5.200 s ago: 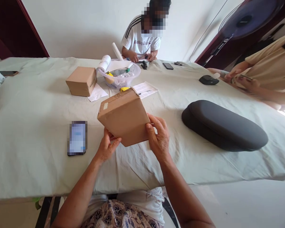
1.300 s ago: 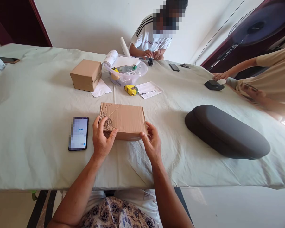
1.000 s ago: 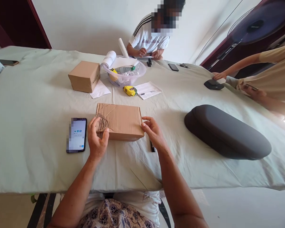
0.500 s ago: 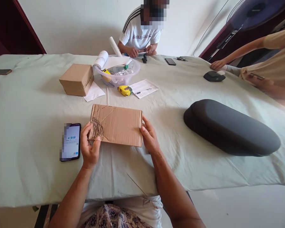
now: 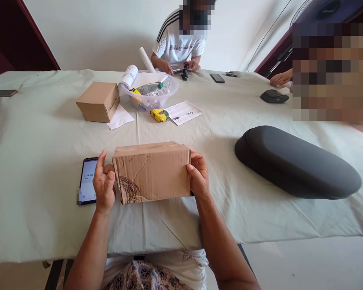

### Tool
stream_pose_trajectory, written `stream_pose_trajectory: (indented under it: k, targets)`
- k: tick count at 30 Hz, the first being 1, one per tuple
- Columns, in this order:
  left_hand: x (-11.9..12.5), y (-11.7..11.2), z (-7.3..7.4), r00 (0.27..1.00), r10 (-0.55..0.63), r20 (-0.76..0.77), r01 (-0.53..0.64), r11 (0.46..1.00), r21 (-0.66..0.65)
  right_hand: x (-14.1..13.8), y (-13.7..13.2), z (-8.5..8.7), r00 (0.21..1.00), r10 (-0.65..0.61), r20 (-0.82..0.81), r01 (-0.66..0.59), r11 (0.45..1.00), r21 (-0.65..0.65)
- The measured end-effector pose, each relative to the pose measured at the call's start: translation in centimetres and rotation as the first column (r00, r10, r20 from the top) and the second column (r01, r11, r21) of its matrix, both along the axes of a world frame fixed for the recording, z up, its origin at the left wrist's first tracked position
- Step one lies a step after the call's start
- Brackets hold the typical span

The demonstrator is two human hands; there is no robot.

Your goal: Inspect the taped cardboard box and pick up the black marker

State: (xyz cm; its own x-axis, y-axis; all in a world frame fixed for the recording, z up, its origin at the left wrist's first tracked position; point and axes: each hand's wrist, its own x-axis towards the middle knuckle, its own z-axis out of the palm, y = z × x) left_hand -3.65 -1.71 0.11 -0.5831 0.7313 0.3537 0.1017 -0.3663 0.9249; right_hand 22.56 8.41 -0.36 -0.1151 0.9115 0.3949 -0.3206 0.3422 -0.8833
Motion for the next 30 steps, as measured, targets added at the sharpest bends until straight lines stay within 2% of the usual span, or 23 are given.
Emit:
stream_pose_trajectory:
  k: [2,4,9,13,19,23,26,30]
  targets:
    - [-0.1,-0.2,0.2,0.997,-0.060,0.046,0.059,0.998,0.008,0.0,-0.1,0.0,1.000,0.000,-0.021,0.000,1.000,0.018]
    - [-0.1,-0.4,0.5,0.997,-0.076,0.026,0.075,0.997,0.011,0.2,-0.2,-0.1,1.000,-0.021,-0.010,0.021,1.000,0.018]
    - [0.4,-0.9,1.1,0.991,-0.010,-0.131,0.014,0.999,0.033,0.7,-0.4,-0.2,0.978,-0.150,0.147,0.144,0.988,0.050]
    - [0.4,-1.0,0.7,0.968,0.054,-0.244,-0.045,0.998,0.041,0.7,-0.4,0.1,0.958,-0.203,0.201,0.183,0.976,0.116]
    - [0.1,-0.7,0.4,0.893,0.108,-0.436,-0.055,0.990,0.133,0.3,-0.4,0.3,0.946,-0.257,0.197,0.221,0.957,0.188]
    - [0.5,-0.4,0.7,0.839,0.142,-0.525,-0.109,0.990,0.094,-0.2,-0.6,0.0,0.930,-0.270,0.248,0.207,0.945,0.255]
    - [1.5,-0.2,0.8,0.761,0.226,-0.608,-0.197,0.974,0.115,-1.0,-1.3,-0.1,0.882,-0.362,0.302,0.250,0.902,0.351]
    - [3.3,0.0,0.7,0.631,0.379,-0.677,-0.336,0.920,0.202,-2.6,-2.9,0.1,0.742,-0.573,0.347,0.389,0.790,0.473]
